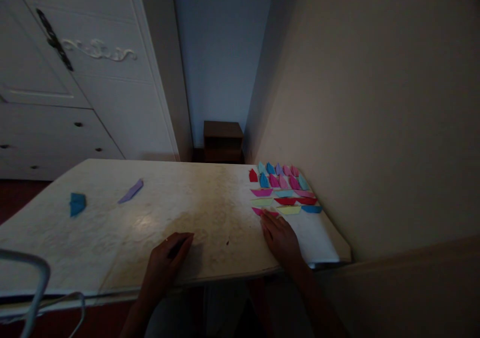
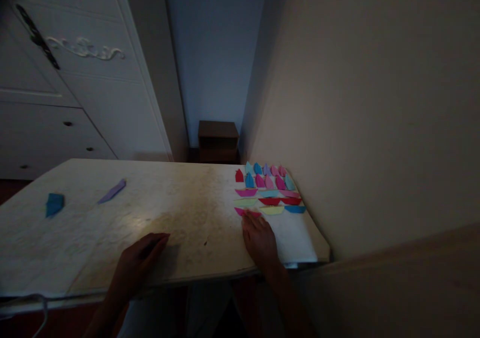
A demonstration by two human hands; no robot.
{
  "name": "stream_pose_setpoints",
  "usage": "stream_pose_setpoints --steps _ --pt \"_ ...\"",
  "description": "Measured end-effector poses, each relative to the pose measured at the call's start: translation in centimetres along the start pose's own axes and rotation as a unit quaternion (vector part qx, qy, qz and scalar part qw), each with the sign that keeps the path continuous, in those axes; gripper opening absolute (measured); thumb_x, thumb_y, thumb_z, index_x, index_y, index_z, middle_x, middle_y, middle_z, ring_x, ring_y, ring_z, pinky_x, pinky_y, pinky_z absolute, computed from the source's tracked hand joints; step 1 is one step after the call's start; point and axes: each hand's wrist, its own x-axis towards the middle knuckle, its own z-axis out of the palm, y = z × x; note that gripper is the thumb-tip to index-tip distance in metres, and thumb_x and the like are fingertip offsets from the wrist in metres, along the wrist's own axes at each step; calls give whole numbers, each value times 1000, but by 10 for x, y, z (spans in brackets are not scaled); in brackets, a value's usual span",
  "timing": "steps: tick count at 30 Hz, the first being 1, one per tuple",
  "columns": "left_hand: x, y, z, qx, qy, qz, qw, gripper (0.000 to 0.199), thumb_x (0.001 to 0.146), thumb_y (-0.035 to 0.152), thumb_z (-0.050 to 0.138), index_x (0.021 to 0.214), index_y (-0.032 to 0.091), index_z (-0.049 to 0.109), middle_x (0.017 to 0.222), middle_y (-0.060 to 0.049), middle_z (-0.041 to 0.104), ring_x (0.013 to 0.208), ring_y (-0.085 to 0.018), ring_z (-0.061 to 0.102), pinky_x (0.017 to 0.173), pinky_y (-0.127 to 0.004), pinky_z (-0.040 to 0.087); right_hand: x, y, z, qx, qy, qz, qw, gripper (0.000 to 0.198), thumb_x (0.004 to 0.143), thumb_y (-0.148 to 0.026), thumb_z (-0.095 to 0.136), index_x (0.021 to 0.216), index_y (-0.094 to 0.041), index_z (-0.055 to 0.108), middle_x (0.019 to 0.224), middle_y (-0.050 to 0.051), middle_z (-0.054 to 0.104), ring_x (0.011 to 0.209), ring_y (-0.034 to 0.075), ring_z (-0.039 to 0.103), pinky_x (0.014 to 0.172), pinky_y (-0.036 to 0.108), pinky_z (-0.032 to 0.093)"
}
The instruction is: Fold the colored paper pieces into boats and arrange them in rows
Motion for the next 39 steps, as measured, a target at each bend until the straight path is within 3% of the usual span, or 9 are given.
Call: stream_pose_setpoints --steps 10,20,25,31,35,39 --pt "-2 -3 1 -4 -2 -5 1000 36 83 53 54 84 21 72 86 -5 74 77 -20 70 72 -28 56 8 9 -8 46 -44 -10 998 35 95 -19 41 122 -19 63 132 10 59 118 24 59 100 47 46" --pt "-3 -5 1 2 -5 -2 1000 35 83 52 54 84 22 72 86 -4 74 77 -20 69 73 -29 56 0 13 -10 125 29 24 991 38 93 -24 43 126 -22 62 129 7 62 117 21 60 100 41 50" --pt "-3 -4 2 -4 -6 -11 1000 33 84 49 54 85 22 72 86 -5 74 77 -20 69 71 -29 56 -6 3 -15 189 67 60 978 31 93 -30 45 109 -22 70 108 9 72 101 22 67 90 39 54" --pt "-2 4 0 -37 -19 -18 999 32 84 47 53 83 21 71 82 -5 73 74 -18 68 69 -28 54 -12 -30 -10 284 18 130 950 32 93 -42 48 95 -22 72 89 7 73 82 21 68 77 31 55" --pt "0 1 -12 -64 -46 -40 996 33 87 45 51 87 19 71 79 -4 72 69 -16 65 62 -25 52 -13 -46 -6 296 -11 153 943 41 91 -52 47 85 -20 72 75 5 72 69 19 66 66 27 53" --pt "15 -27 -50 37 -3 -23 999 34 88 46 48 91 19 69 86 -5 71 68 -15 63 64 -26 51 -13 -52 -8 275 -17 151 950 49 90 -59 45 71 -20 67 65 3 67 59 17 61 57 24 48"
